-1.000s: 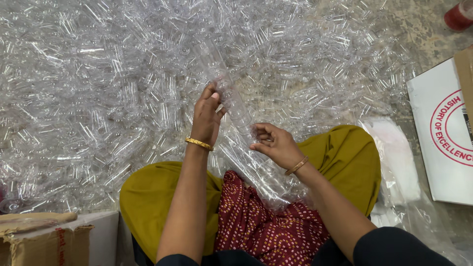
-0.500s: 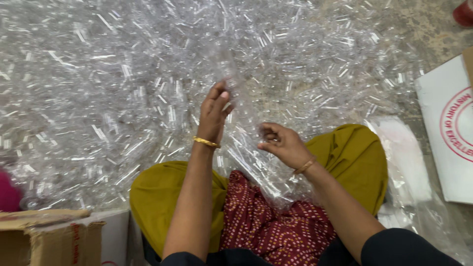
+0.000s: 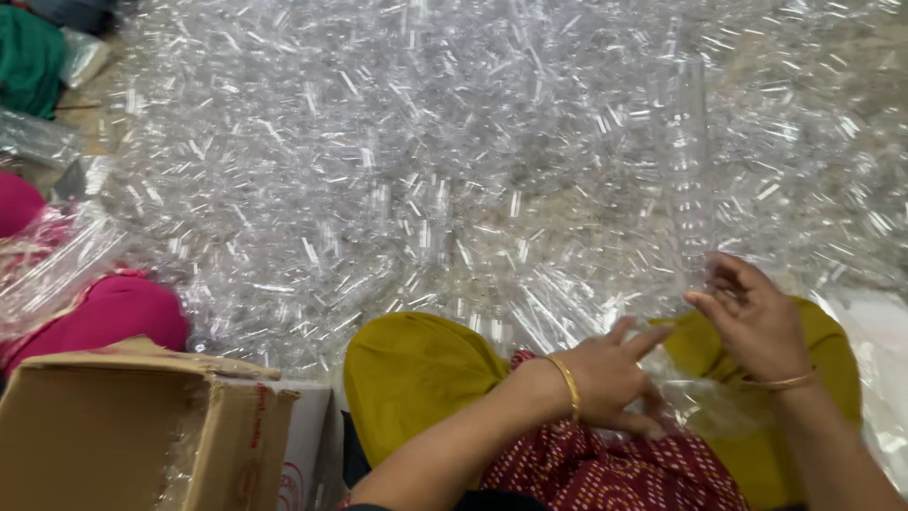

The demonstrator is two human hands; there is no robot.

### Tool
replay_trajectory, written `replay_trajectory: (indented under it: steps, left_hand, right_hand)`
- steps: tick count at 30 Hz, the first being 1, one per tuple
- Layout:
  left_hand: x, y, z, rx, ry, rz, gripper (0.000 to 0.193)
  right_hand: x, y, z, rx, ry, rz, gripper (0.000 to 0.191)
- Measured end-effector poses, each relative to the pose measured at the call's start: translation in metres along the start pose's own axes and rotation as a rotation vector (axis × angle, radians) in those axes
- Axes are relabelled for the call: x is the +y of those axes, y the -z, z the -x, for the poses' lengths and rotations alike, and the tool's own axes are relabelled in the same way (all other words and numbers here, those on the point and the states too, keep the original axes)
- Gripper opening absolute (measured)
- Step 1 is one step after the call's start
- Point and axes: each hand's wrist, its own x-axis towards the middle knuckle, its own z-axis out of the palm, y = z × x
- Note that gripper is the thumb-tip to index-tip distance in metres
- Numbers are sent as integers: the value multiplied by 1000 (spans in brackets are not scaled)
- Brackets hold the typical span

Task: The person sits on the floor among large piles of clear plastic tubes and sorts through them by hand, picking up individual tubes and placing them aside. They occasionally gather tubes and wrap them together with clear plastic film, continuing to sort through the pile.

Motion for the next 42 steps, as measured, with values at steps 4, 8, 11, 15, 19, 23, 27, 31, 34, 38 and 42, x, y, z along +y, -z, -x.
replay_trajectory:
  steps: [4, 8, 11, 15, 19, 23, 27, 31, 34, 38, 42]
  left_hand:
    - [-5, -8, -20, -8, 127, -83, 22]
    - [-16, 15, -34, 206, 88, -196, 41]
    - [-12, 37, -40, 133, 97, -25, 60]
    - [-5, 53, -60, -13, 68, 106, 76]
    - [8, 34, -92, -11, -81, 152, 75]
    - [59, -33, -119, -220, 62, 230, 88]
    - [110, -79, -136, 217, -247, 119, 93]
    - [140, -75, -132, 21, -141, 137, 63]
    - [150, -66, -122, -19, -185, 167, 56]
    - [149, -73, -123, -23, -225, 225, 52]
    - [91, -63, -131, 354, -463, 367, 66]
  right_hand:
    - [0, 43, 28, 24, 100, -25, 57]
    - [-12, 86, 82, 59, 128, 253, 57]
    - [-19, 114, 128, 75, 46, 551, 56]
    - [-20, 144, 181, 6, 154, 666, 55]
    - [-10, 142, 222, 35, 89, 858, 56]
    - [3, 116, 246, 156, 4, 915, 56]
    - [20, 90, 228, 110, 156, 864, 54]
    - [44, 59, 172, -252, 334, 603, 55]
    - [54, 45, 145, -415, 324, 798, 66]
    - [70, 38, 130, -464, 60, 731, 77]
    - [67, 98, 161, -447, -267, 645, 76]
